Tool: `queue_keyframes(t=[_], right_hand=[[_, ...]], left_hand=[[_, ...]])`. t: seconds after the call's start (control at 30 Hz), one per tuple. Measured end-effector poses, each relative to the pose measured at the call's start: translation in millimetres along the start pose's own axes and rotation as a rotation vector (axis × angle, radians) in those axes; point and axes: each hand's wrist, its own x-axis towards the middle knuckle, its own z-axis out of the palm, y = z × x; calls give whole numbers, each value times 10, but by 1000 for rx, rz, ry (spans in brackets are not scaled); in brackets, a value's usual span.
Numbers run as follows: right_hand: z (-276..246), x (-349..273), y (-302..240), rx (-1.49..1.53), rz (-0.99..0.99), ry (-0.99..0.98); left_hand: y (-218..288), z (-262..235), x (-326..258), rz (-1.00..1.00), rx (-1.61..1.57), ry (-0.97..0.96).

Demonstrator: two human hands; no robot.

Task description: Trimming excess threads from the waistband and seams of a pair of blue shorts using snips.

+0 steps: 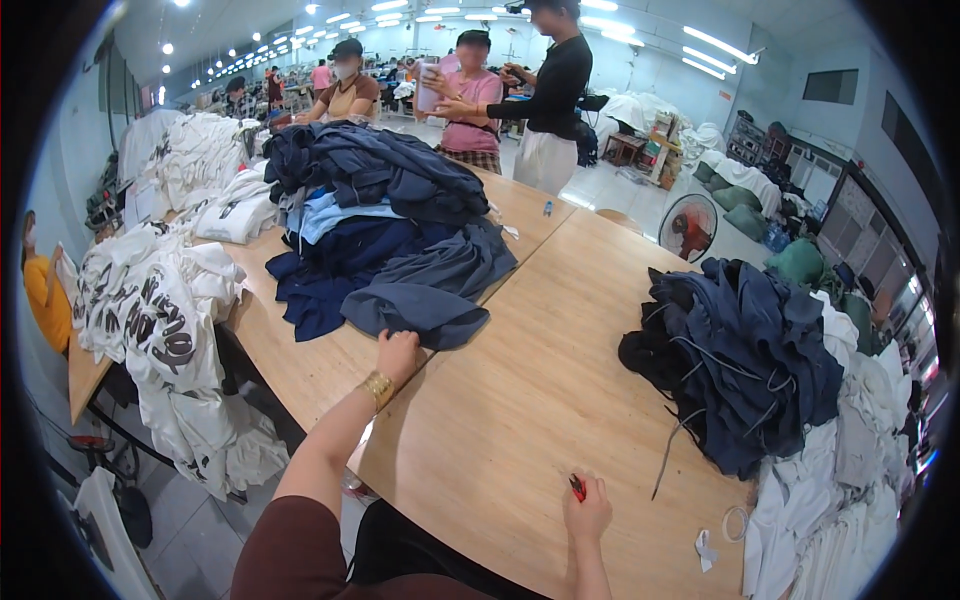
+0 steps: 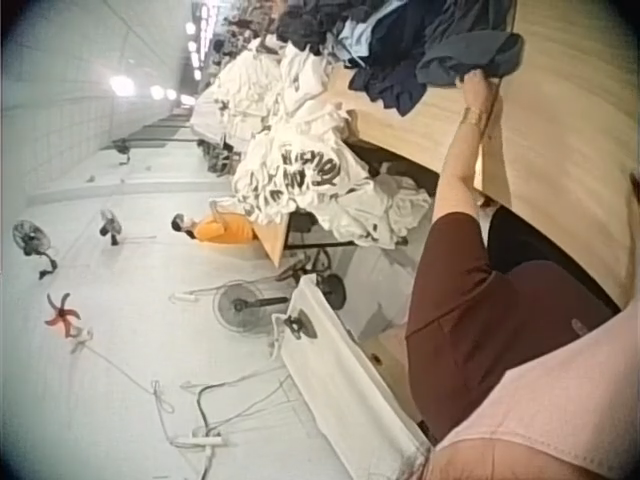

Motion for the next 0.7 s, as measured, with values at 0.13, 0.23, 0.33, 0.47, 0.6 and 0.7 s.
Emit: queue_keyframes(t=[0.13,0.23,0.33,0.47,0.6,0.7], right_hand=[[56,60,-76,6,-10,3],[37,84,-51,14,-24,9],[45,134,-106,35,-29,-17],[-27,114,-105,46,-9,10],[7,84,-136,57,20,2],[66,38,-185,65,-44,-7]], left_hand=[[-114,89,228,-149,-159,211],[6,-73,287,-97,-117,180],[38,-76,284,-102,-115,312],[217,-122,332,-14,-72,482],[-137,122,569,-19,254,428],[-381,-37,811,-183,118,304]])
